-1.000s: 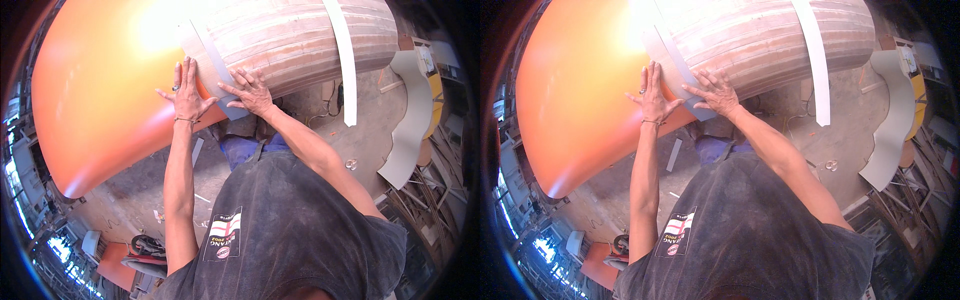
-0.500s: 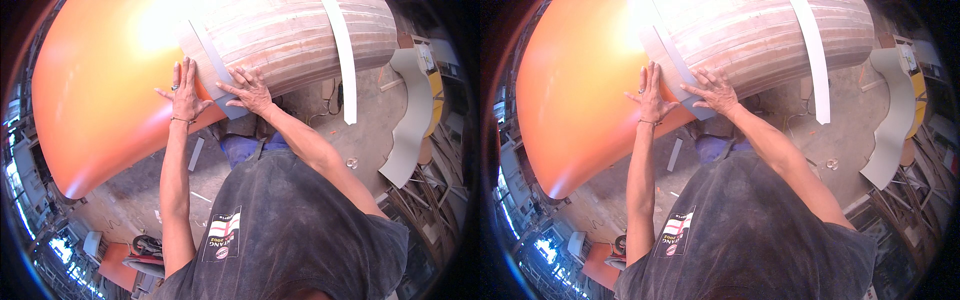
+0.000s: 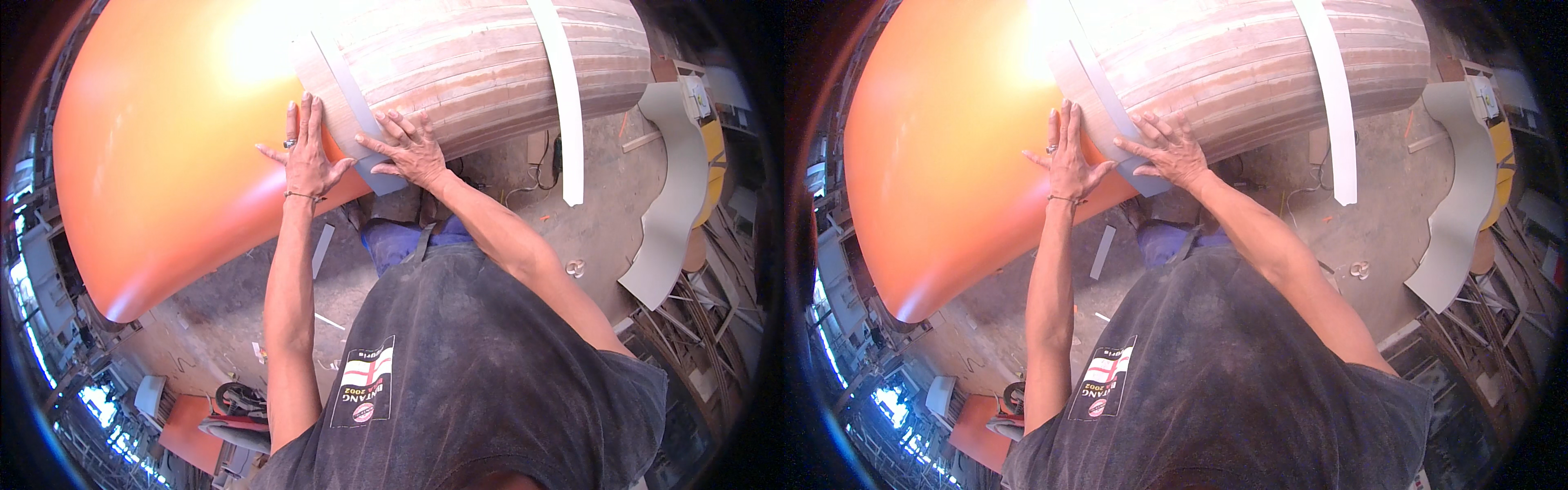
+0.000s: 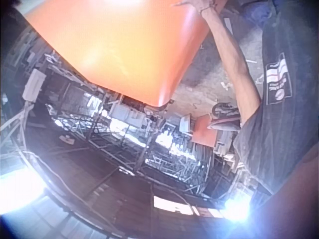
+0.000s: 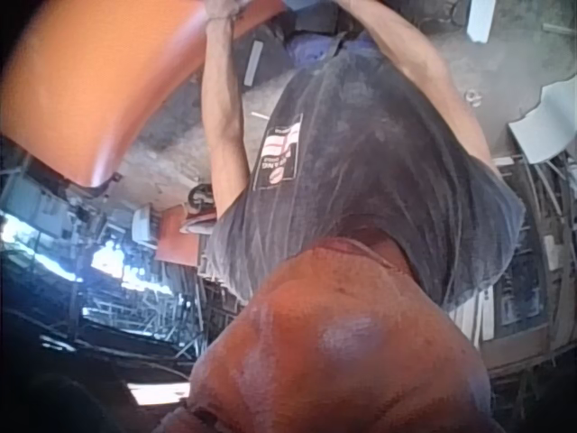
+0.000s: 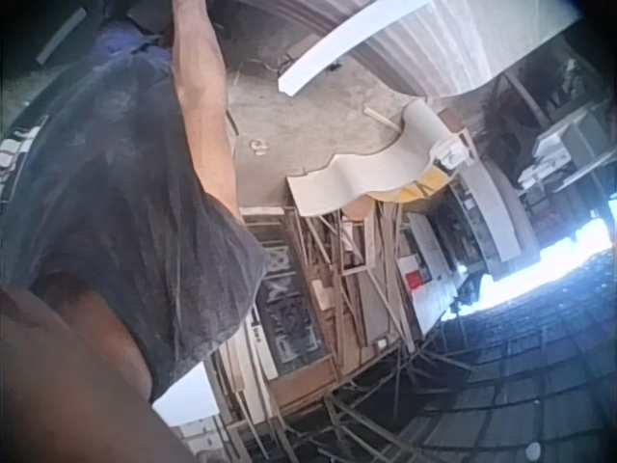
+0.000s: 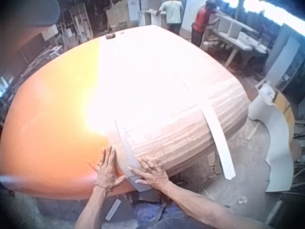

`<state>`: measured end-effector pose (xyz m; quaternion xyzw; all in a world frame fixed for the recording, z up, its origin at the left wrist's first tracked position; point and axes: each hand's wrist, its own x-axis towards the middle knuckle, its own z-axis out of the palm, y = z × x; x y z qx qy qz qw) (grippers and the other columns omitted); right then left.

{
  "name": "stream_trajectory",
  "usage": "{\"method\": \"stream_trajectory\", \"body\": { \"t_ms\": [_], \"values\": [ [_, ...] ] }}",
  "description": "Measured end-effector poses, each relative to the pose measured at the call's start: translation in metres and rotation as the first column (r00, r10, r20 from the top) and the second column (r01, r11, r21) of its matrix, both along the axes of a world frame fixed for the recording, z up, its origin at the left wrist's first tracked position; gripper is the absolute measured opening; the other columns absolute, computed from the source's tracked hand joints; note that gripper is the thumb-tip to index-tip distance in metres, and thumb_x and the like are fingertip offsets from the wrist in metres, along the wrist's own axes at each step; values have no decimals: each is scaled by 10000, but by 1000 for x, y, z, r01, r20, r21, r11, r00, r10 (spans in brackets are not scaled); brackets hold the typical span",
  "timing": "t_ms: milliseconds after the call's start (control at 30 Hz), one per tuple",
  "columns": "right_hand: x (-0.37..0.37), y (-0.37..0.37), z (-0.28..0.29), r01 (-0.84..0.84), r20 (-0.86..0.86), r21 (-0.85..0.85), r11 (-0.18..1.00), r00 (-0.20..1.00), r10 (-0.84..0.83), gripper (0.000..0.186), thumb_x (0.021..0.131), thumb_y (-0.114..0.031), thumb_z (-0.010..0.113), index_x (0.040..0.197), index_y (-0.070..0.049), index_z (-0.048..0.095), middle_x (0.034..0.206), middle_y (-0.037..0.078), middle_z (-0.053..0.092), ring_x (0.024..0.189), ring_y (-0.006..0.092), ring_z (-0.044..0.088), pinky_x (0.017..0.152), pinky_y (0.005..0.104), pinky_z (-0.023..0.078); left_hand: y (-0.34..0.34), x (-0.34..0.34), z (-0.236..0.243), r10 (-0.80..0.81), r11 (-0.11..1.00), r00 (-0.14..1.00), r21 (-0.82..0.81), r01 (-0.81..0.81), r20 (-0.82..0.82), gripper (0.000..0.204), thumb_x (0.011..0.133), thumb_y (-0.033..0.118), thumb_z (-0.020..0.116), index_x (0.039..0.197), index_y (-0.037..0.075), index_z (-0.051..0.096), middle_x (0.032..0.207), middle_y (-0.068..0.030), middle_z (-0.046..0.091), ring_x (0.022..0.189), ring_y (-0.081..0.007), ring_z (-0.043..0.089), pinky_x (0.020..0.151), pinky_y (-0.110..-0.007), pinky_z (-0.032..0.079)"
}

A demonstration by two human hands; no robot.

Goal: The person selects laminate strips from a pile and applies them to the surface of a curved wooden structure.

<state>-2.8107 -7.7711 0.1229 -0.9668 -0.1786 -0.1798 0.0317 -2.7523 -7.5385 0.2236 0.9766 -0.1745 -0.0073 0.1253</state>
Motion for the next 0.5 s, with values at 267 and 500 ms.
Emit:
{"method": "stream_trajectory", "body": {
  "t_ms": [267, 500],
  "values": [
    [3, -4, -2, -55, 94, 39, 998, 994, 51, 714, 883, -866, 412, 1558, -633, 397, 1751, -12, 247, 1648, 182, 133, 1345, 575, -96, -2, -1, 0, 20, 1000, 1000, -14, -21, -14, 1461, 558, 487, 982, 1740, 274, 150, 1820, 70, 110, 1679, -240, 77, 1094, -934, -54],
    [2, -1, 0, -40, 69, 58, 997, 997, 36, 724, 845, -848, 481, 1538, -654, 405, 1745, -22, 253, 1645, 178, 140, 1347, 582, -91, -1, -1, -2, 6, 999, 1000, -48, -6, 2, 1450, 565, 481, 987, 1739, 266, 163, 1820, 67, 123, 1679, -239, 95, 1096, -919, -73]
  ]
}}
